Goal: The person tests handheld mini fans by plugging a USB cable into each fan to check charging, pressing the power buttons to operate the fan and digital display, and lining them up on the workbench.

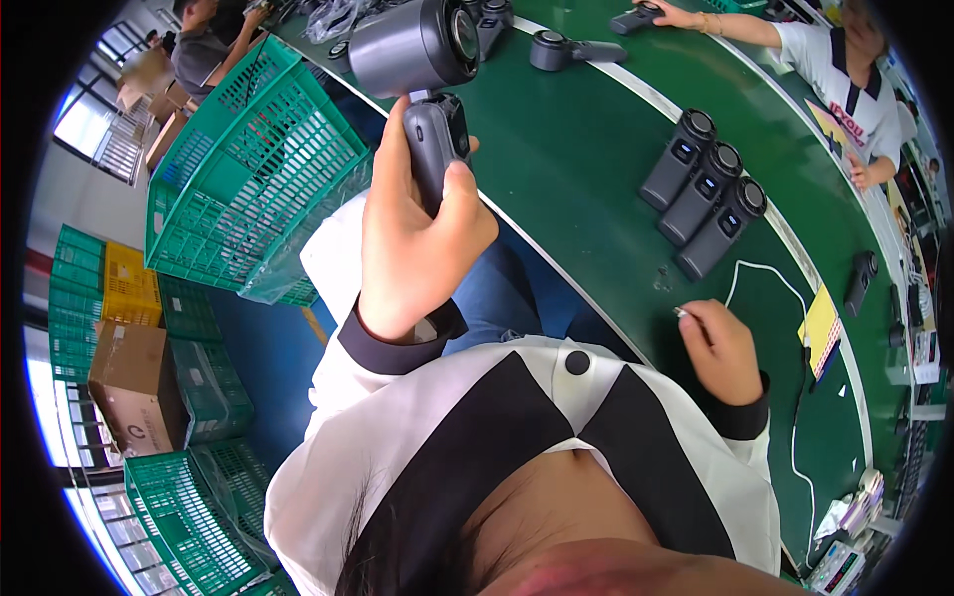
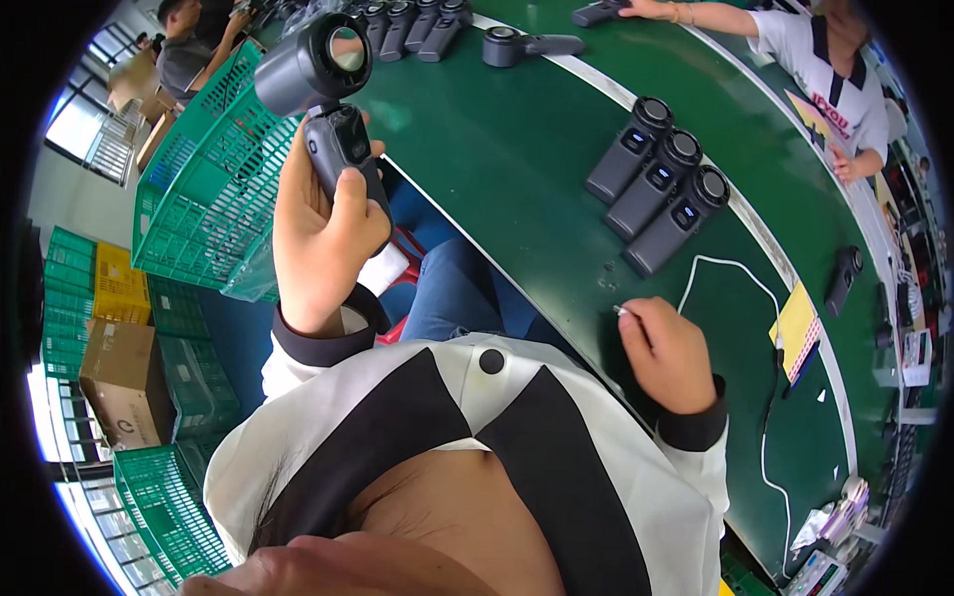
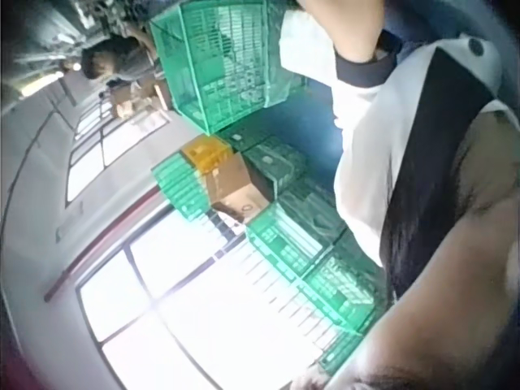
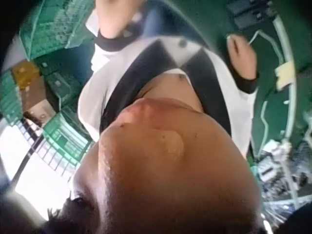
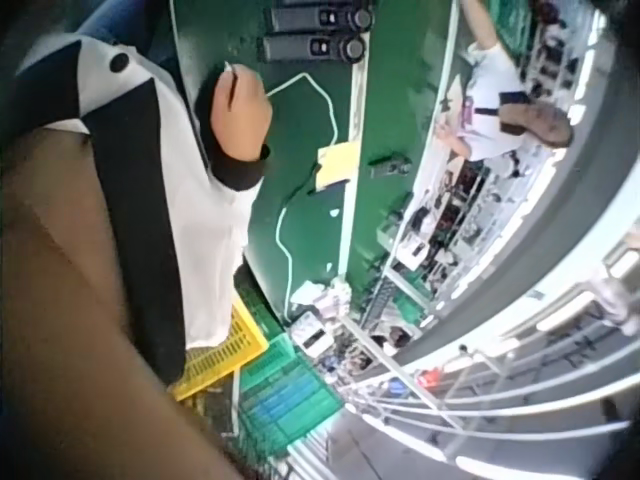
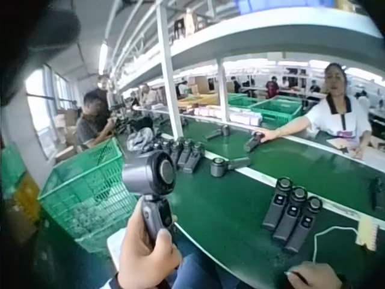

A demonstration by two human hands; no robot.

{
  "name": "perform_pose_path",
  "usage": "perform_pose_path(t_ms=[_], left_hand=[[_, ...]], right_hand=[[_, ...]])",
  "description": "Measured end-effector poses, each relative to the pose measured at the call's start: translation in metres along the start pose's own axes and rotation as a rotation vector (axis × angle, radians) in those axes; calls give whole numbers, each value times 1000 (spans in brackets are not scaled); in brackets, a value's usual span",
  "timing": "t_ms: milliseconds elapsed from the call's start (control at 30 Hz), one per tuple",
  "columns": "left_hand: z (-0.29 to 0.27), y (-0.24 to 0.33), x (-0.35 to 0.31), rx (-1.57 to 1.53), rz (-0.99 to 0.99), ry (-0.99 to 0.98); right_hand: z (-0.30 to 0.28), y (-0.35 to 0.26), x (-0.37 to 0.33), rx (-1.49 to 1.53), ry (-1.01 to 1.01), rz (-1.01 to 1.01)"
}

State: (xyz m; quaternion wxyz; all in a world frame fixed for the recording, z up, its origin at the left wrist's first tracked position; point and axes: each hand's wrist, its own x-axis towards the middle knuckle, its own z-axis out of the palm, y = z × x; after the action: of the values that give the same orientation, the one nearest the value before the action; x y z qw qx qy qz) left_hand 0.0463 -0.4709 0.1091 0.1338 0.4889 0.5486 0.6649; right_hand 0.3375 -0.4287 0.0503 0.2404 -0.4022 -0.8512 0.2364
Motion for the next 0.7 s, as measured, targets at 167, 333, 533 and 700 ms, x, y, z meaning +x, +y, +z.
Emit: perform_pose_path(t_ms=[167,333,533,700], left_hand=[[-14,-18,0,112,269,69],[-31,-33,5,235,354,88],[-39,-23,22,-295,24,87],[-64,-41,48,-765,-199,-43]], right_hand=[[42,-14,14,-368,67,-125],[57,-5,21,-349,126,-108],[55,-1,23,-269,105,-89],[50,-4,22,-224,71,-30]])
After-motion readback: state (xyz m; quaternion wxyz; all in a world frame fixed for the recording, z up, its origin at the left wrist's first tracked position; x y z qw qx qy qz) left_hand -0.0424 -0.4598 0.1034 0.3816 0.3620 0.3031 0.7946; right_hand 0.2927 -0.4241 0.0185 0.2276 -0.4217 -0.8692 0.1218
